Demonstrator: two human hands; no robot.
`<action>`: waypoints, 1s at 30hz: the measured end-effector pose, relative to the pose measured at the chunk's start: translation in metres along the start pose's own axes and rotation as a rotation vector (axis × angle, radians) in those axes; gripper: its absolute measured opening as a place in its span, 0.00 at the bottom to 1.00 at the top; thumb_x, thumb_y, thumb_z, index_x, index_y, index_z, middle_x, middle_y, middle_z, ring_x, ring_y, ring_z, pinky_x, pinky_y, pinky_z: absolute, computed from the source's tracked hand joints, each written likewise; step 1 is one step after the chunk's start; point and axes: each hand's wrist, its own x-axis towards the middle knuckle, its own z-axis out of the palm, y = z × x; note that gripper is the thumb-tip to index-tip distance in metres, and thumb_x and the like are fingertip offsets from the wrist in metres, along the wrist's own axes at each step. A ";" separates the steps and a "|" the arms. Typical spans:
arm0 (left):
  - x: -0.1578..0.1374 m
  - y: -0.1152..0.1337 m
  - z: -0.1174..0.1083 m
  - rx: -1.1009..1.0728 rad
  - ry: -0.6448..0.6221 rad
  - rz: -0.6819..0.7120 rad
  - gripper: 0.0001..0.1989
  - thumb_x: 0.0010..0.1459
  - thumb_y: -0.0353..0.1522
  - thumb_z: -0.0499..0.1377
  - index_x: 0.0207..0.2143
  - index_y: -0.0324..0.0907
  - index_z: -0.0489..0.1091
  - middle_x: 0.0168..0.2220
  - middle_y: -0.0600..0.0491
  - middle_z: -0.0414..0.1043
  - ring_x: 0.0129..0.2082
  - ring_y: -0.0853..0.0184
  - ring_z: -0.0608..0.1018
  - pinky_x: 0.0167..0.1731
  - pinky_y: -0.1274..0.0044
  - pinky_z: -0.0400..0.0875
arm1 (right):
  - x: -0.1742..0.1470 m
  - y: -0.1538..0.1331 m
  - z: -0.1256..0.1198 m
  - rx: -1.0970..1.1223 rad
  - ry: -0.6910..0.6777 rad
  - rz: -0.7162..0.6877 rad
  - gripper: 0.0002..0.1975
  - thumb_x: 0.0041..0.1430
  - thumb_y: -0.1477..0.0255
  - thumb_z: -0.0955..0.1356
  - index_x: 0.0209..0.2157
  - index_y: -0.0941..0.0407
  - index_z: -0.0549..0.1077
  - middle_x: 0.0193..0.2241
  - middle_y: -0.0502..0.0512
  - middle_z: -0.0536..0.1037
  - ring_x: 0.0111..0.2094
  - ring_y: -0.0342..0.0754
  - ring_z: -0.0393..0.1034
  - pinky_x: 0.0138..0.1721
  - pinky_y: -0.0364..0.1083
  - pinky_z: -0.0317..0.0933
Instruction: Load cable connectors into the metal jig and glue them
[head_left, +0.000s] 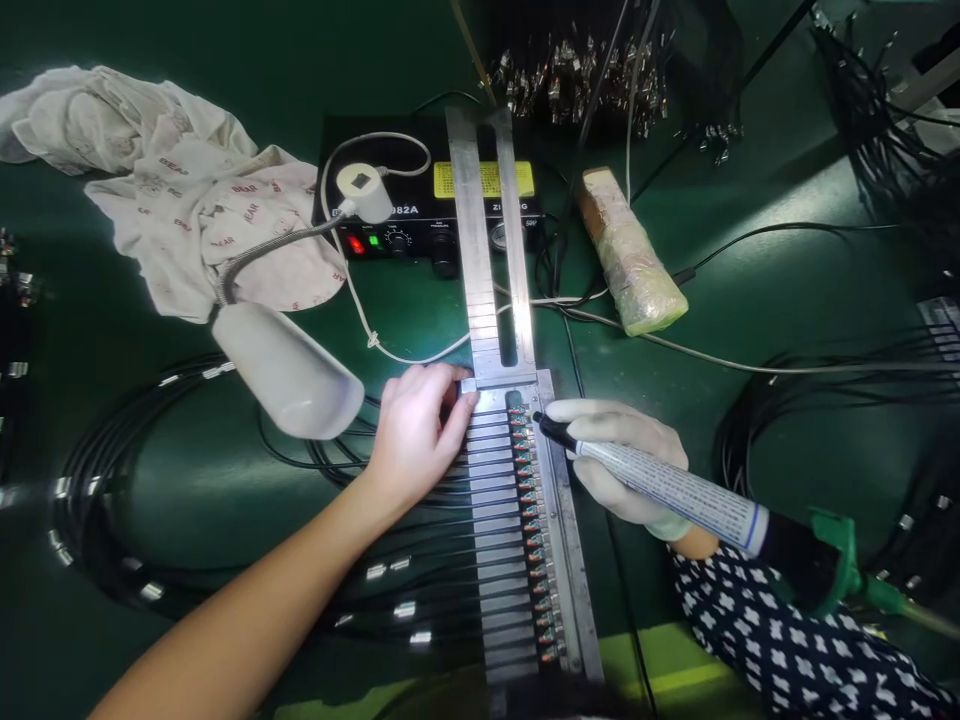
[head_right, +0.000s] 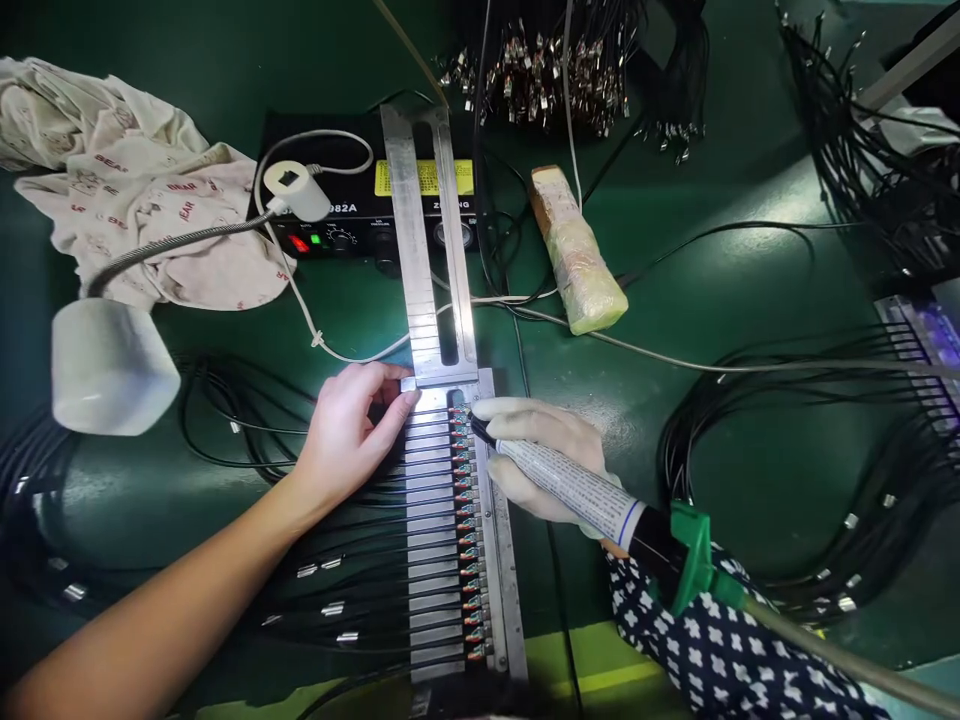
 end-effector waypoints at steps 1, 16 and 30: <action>0.000 0.000 0.000 -0.002 0.003 -0.001 0.10 0.65 0.38 0.53 0.41 0.43 0.70 0.29 0.55 0.69 0.34 0.63 0.71 0.39 0.70 0.61 | 0.000 0.000 0.000 0.008 -0.003 0.002 0.14 0.56 0.78 0.71 0.45 0.52 0.76 0.46 0.55 0.81 0.44 0.51 0.79 0.45 0.50 0.76; 0.000 0.001 0.000 -0.005 -0.005 -0.017 0.10 0.65 0.38 0.53 0.41 0.44 0.70 0.29 0.55 0.70 0.35 0.63 0.72 0.39 0.70 0.61 | -0.001 0.001 0.002 0.019 0.035 -0.004 0.14 0.57 0.78 0.71 0.44 0.52 0.76 0.45 0.55 0.81 0.43 0.51 0.79 0.44 0.50 0.77; 0.000 0.000 0.000 -0.009 0.004 0.004 0.09 0.65 0.38 0.54 0.41 0.43 0.70 0.29 0.55 0.69 0.34 0.64 0.71 0.38 0.71 0.62 | -0.002 -0.002 0.000 0.024 0.020 0.004 0.12 0.56 0.78 0.71 0.42 0.52 0.76 0.43 0.56 0.82 0.41 0.51 0.80 0.42 0.50 0.77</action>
